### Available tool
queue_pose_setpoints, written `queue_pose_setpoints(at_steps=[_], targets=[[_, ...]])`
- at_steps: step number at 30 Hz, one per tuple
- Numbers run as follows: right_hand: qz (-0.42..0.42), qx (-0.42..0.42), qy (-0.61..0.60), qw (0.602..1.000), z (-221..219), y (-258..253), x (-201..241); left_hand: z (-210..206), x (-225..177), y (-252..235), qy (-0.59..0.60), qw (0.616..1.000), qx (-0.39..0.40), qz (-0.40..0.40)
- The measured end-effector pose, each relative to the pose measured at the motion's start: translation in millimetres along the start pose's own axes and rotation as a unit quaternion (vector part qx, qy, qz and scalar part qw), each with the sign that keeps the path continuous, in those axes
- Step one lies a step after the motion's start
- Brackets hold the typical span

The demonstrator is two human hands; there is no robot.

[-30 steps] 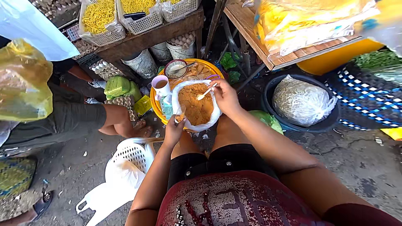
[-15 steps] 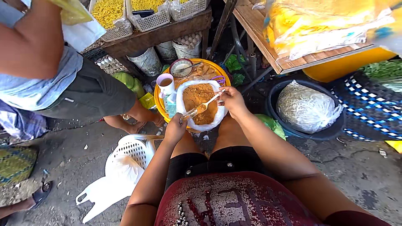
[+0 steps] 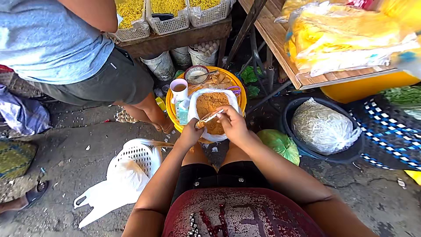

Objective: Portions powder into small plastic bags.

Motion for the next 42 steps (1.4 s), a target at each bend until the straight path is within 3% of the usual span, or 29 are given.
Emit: queue_pose_setpoints(at_steps=[2,4,7,10,12,18,21,24,31,39,42], targets=[[0.148,-0.051,0.069,0.985,7.0,4.0,16.9,3.1,8.2,-0.2,0.048,0.999,0.001,0.0],[0.194,-0.093,0.102,0.971,22.8,-1.0,23.9,7.7,16.2,1.9,0.082,0.997,-0.006,-0.001],[0.119,-0.105,0.162,0.974,35.5,-19.4,2.0,10.4,25.8,4.9,0.159,0.987,-0.017,0.005],[0.036,-0.046,0.211,0.976,18.9,-26.5,-42.3,9.1,28.4,7.0,0.254,0.967,-0.018,-0.001],[-0.013,0.008,0.2,0.98,0.8,-18.8,-62.8,8.8,27.2,6.7,0.258,0.966,-0.014,-0.009],[-0.181,0.051,0.124,0.974,-7.7,-10.1,-78.3,14.3,22.5,6.2,0.06,0.998,-0.026,0.001],[-0.226,0.066,0.091,0.968,-9.7,-9.3,-79.9,14.2,14.1,3.5,-0.055,0.998,-0.031,0.001],[-0.263,0.026,0.022,0.964,0.7,-11.7,-82.8,11.9,10.5,1.8,-0.112,0.993,-0.029,0.011],[-0.275,-0.104,-0.174,0.94,39.0,-21.1,-66.5,7.7,7.9,-0.2,-0.131,0.991,-0.021,0.01],[-0.276,-0.052,-0.197,0.939,17.1,-25.4,-60.3,7.8,-13.5,-0.2,-0.137,0.99,-0.014,0.02],[-0.238,-0.023,-0.201,0.95,3.5,-22.0,-51.7,7.0,-17.9,-4.0,-0.137,0.99,-0.011,0.026]])
Point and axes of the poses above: each hand's wrist, its own y-axis away from the middle knuckle, its own z-axis out of the back of the hand, x = y × z, the point moved 5 cm from there along -y, towards the middle knuckle, and after that the axes turned 12 degrees about y, right-handed, at the moved point
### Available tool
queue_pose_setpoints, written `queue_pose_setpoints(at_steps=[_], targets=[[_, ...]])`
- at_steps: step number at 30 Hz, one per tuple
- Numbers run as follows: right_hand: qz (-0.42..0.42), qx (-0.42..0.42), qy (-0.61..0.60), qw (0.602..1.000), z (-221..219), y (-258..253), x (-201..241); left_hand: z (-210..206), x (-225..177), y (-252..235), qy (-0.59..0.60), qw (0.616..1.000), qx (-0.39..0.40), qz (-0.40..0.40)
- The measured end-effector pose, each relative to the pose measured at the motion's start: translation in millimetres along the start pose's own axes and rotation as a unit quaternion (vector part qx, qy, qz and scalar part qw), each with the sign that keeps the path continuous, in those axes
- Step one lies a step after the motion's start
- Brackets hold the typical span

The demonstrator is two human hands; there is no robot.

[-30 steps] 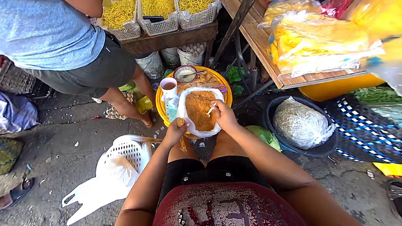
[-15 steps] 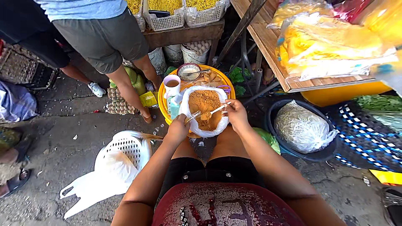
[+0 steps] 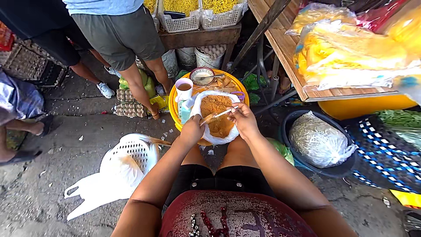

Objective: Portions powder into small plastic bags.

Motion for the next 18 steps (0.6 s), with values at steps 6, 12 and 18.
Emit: queue_pose_setpoints(at_steps=[6,12,18], targets=[[0.305,0.028,0.132,0.943,4.6,27.6,38.8,-2.1,8.2,-7.2,0.076,0.996,-0.009,-0.038],[0.251,-0.074,0.249,0.933,29.2,19.2,38.6,-5.9,31.1,0.3,0.284,0.955,-0.032,-0.073],[0.071,0.015,0.394,0.916,-1.4,12.4,-31.6,-12.7,28.3,5.4,0.25,0.965,-0.018,-0.069]])
Point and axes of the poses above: each hand's wrist, its own y-axis away from the middle knuckle, its own z-axis out of the back of the hand, x = y × z, the point moved 5 cm from there along -y, towards the middle knuckle, and after that the axes turned 12 degrees about y, right-handed, at the moved point
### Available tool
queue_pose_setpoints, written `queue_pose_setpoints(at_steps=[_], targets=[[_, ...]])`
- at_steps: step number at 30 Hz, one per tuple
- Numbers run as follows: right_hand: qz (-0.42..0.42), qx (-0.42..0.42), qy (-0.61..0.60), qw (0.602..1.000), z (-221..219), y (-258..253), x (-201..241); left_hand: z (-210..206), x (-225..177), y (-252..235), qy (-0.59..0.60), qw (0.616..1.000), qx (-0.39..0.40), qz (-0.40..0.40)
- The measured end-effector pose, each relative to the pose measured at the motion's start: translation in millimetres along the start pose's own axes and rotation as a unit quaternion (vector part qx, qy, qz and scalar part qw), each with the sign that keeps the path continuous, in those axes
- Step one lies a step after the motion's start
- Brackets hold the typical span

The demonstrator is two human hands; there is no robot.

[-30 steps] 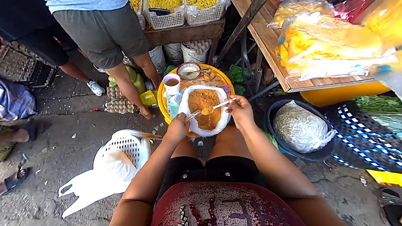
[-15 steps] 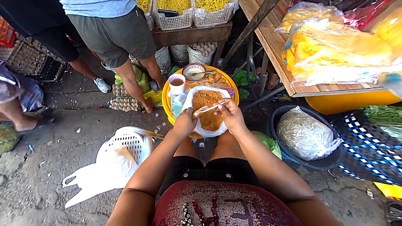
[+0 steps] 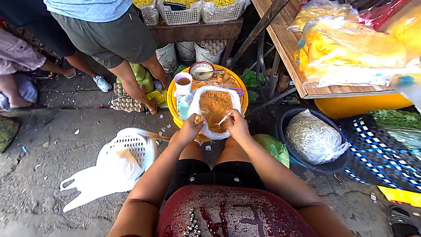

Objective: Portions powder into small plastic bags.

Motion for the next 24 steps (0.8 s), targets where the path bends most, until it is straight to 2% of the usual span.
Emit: queue_pose_setpoints(at_steps=[4,7,9,13,20,22,24], targets=[[-0.092,-0.002,-0.141,0.986,9.9,-9.0,-10.7,2.2,-4.2,2.8,-0.121,0.993,-0.007,-0.005],[-0.156,-0.025,-0.273,0.949,28.0,-13.8,-14.4,2.7,-7.2,0.9,-0.214,0.977,0.009,0.009],[-0.162,-0.049,-0.34,0.925,42.5,-13.3,-11.0,2.6,-7.4,-1.2,-0.246,0.969,0.012,0.016],[-0.118,-0.071,-0.404,0.904,61.7,-12.2,1.1,1.9,-9.0,-4.0,-0.257,0.966,0.002,0.013],[-0.069,-0.04,-0.37,0.925,47.1,-12.2,11.6,-3.5,-22.8,-9.0,-0.288,0.957,0.021,0.002],[-0.02,-0.026,-0.346,0.938,40.9,-6.2,20.9,-5.2,-24.5,-11.8,-0.284,0.958,0.03,0.0],[0.071,-0.038,-0.297,0.951,42.2,3.9,34.3,-6.5,-25.3,-14.9,-0.255,0.966,0.034,0.002]])
Point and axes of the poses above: each hand's wrist, its own y-axis away from the middle knuckle, its own z-axis out of the back of the hand, x = y × z, the point moved 5 cm from there along -y, towards the middle knuckle, and after that the axes turned 12 degrees about y, right-handed, at the moved point
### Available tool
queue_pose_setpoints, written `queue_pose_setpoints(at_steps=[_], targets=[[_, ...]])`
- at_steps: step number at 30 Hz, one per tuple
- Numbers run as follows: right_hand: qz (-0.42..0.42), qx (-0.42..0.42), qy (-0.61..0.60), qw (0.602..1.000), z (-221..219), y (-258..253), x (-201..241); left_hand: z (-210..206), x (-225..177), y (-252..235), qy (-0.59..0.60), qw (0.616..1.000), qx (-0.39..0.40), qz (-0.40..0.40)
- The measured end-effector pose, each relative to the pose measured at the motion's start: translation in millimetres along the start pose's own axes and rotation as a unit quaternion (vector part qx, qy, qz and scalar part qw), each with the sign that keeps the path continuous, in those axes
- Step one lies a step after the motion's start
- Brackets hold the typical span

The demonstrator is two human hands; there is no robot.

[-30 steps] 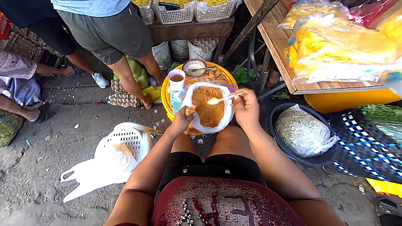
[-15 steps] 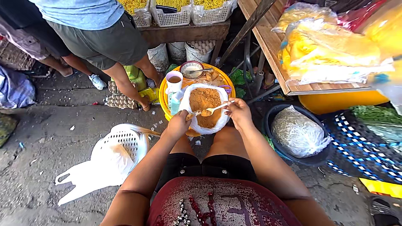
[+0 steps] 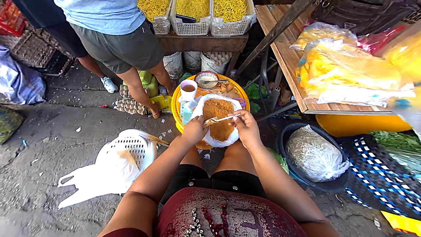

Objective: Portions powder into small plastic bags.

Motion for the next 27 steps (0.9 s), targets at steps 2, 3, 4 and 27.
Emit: queue_pose_setpoints(at_steps=[2,3,4,27], targets=[[0.127,-0.011,0.041,0.991,4.0,8.6,19.0,0.8,0.6,-1.1,0.064,0.998,-0.006,-0.011],[0.176,-0.027,0.047,0.983,10.7,11.8,28.4,2.2,1.0,0.1,0.106,0.994,-0.01,-0.019],[0.205,-0.047,0.043,0.977,19.7,13.4,36.2,4.2,2.1,1.9,0.154,0.988,-0.014,-0.028],[0.005,-0.056,0.141,0.988,23.5,13.3,-16.1,106.8,-20.0,33.1,0.231,0.933,-0.19,-0.201]])
Point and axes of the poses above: each hand's wrist, its own y-axis away from the middle knuckle, its own z-axis out of the back of the hand, x = y × z, the point moved 5 cm from there along -y, towards the middle knuckle, and after that the axes turned 12 degrees about y, right-handed, at the moved point
